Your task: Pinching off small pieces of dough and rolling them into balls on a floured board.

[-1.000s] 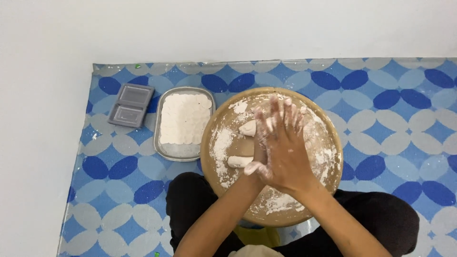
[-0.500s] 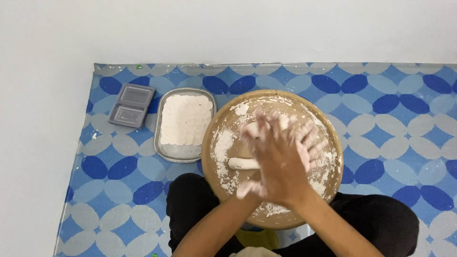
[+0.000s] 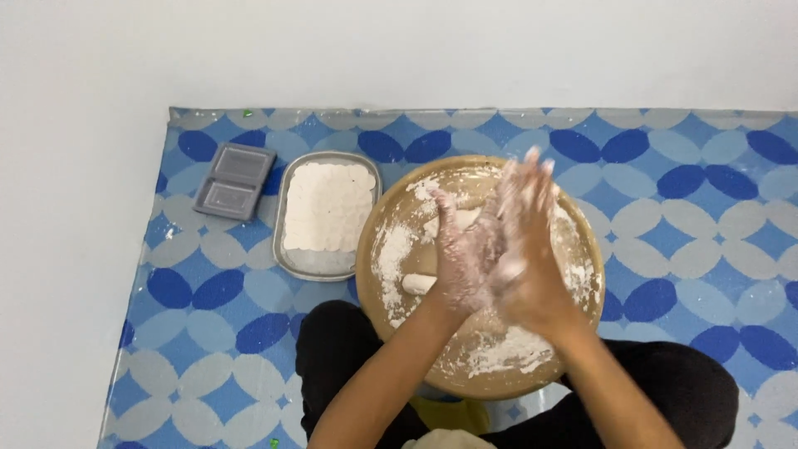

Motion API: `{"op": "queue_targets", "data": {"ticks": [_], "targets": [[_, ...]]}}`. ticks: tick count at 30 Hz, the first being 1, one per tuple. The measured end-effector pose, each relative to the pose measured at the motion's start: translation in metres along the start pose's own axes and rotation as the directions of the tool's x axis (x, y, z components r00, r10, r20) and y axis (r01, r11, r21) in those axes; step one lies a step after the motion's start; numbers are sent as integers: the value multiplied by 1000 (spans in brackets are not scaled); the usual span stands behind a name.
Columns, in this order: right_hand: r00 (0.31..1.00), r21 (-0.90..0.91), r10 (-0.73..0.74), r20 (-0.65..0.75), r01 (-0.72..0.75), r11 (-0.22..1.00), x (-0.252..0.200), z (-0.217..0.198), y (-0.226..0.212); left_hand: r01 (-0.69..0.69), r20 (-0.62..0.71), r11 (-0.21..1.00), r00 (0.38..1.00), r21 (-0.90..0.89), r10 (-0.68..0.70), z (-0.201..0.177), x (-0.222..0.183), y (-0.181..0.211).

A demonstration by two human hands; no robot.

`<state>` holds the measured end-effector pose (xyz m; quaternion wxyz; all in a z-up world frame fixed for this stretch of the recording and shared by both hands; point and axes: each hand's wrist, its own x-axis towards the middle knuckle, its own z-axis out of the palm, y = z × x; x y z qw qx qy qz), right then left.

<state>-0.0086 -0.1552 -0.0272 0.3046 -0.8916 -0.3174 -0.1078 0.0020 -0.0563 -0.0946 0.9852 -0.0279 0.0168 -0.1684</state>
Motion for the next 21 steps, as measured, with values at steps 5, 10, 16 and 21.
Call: {"op": "queue_targets", "data": {"ticks": [5, 10, 16, 21], "targets": [[992, 799, 81, 101, -129, 588, 13, -16, 8, 109, -41, 964, 992, -243, -123, -11, 8, 0], [994, 99, 89, -57, -83, 992, 43, -26, -8, -367, 144, 866, 930, 341, 337, 50, -1, -34], [996, -249, 66, -59, -78, 965, 41, -2, 11, -664, 237, 529, 714, 528, 659, 36, -10, -33], [971, -26, -189, -143, 187, 982, 36, 25, 8, 115, 79, 992, 991, -47, -111, -39, -2, -30]]}}
